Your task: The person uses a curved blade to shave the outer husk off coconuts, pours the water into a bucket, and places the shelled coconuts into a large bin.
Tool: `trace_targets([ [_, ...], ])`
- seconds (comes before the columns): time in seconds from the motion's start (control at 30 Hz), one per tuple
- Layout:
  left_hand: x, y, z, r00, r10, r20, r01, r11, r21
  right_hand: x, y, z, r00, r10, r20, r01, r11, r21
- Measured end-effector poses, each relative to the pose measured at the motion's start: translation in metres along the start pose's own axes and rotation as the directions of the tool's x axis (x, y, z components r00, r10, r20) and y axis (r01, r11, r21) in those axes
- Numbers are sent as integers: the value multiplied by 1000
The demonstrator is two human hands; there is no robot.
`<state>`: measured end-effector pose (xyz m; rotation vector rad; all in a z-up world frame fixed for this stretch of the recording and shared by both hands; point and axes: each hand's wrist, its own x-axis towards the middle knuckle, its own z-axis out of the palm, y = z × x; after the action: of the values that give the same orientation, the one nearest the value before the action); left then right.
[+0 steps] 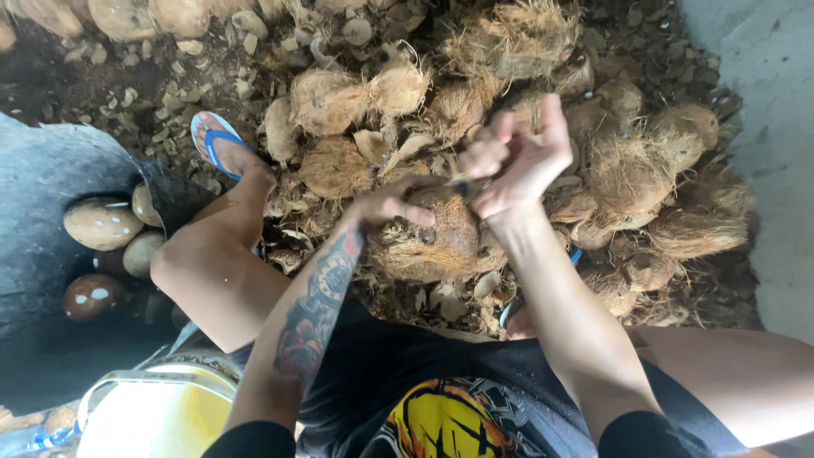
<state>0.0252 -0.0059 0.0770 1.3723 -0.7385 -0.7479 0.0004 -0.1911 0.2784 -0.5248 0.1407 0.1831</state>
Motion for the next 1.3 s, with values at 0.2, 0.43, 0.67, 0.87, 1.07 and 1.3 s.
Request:
trace_targets([
  [0.2,-6,3,38,945,326,39,-220,719,-659,37,-111,-75,919,-391,54,394,918,-46],
  [0.43,-9,2,61,672,-510,-538,-283,494,-822,-5,-73,3,881,-438,-181,185,670,-719],
  [0.67,7,-19,46,415,-777,-474,87,553,-829,19,87,-93,884,-161,439,462,164,-872],
  [0.87,2,-24,41,408,-788,-461,-29,494,-869,12,96,-100,931,-273,243,357,534,-767],
  [1.07,6,22,21,689,-596,-413,-57,524,-850,37,53,-40,955,-168,244,126,976,177],
  [1.3,25,34,-26,980,-125,-154,50,907,-419,9,-1,28,967,-59,248,87,991,-103],
])
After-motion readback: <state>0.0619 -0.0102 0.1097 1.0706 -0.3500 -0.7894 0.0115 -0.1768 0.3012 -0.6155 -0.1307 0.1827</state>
